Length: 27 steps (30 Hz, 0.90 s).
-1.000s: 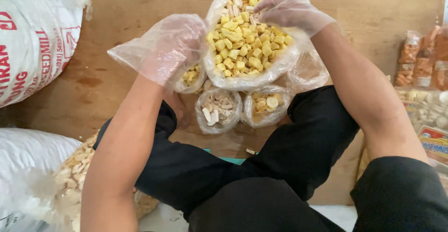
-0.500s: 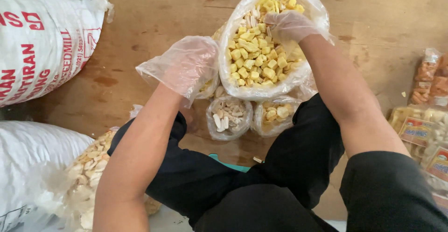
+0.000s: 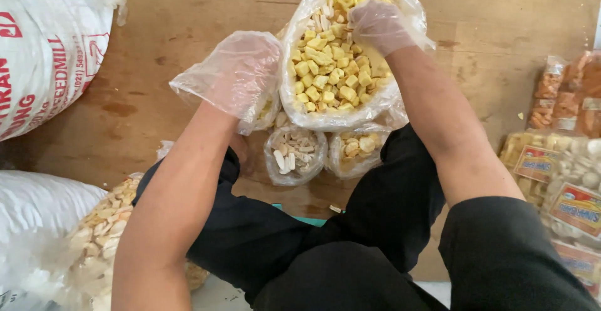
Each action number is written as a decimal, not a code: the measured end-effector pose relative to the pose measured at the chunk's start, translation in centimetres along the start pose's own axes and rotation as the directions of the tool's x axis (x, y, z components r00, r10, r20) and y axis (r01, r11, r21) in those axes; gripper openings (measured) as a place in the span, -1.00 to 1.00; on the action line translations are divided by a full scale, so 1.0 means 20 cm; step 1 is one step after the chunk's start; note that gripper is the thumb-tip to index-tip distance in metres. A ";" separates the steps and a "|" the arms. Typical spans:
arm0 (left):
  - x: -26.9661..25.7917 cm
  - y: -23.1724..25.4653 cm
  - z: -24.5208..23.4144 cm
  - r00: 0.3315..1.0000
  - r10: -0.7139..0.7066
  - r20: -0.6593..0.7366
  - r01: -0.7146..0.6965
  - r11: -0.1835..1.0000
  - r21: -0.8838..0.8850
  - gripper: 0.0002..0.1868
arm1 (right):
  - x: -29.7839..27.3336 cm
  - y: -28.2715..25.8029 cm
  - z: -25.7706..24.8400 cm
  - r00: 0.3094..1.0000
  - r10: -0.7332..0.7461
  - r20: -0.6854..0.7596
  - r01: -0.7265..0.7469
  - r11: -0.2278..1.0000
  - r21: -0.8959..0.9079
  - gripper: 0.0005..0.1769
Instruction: Manually packaging small yellow food snacks from a large bulk bag into smaller individual plastic bags.
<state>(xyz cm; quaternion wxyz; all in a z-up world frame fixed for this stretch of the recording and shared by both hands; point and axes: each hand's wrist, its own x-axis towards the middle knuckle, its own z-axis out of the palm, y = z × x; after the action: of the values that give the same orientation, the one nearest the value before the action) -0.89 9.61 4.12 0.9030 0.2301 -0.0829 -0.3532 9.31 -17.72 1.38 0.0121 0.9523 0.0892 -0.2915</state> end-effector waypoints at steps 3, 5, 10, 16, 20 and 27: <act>-0.02 -0.01 0.02 0.999 0.011 0.052 -0.007 0.998 -0.066 -0.85 | -0.05 -0.02 -0.04 0.999 -0.025 0.022 0.026 0.998 -0.059 -0.71; -0.01 -0.02 0.05 0.994 0.020 0.104 -0.006 0.992 -0.127 -0.85 | -0.15 -0.07 -0.13 0.996 0.037 0.087 -0.042 0.997 0.063 -0.61; 0.07 -0.03 0.06 0.978 0.033 0.206 0.017 0.971 -0.238 -0.85 | -0.24 -0.02 -0.18 0.999 -0.050 -0.005 0.051 0.998 0.028 -0.57; 0.26 -0.09 -0.04 0.970 -0.071 0.231 0.170 0.882 -0.440 -0.90 | -0.58 -0.08 -0.32 0.991 -0.135 -0.020 0.134 0.924 0.357 -0.53; 0.38 -0.17 -0.15 0.919 0.018 0.393 0.030 0.993 -0.116 -0.81 | -0.83 -0.14 -0.43 0.982 -0.166 0.085 0.082 0.794 0.602 -0.67; 0.42 -0.08 0.42 0.766 0.034 -0.642 0.632 -0.216 0.744 -0.78 | -0.56 0.16 -0.11 0.875 -0.411 -0.255 0.449 0.492 0.746 -0.75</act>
<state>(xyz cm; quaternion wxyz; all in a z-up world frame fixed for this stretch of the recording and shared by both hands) 1.72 -0.20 10.64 0.2859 0.9006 -0.0452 -0.3243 1.91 -22.58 9.32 -0.4814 0.8116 0.1867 -0.2734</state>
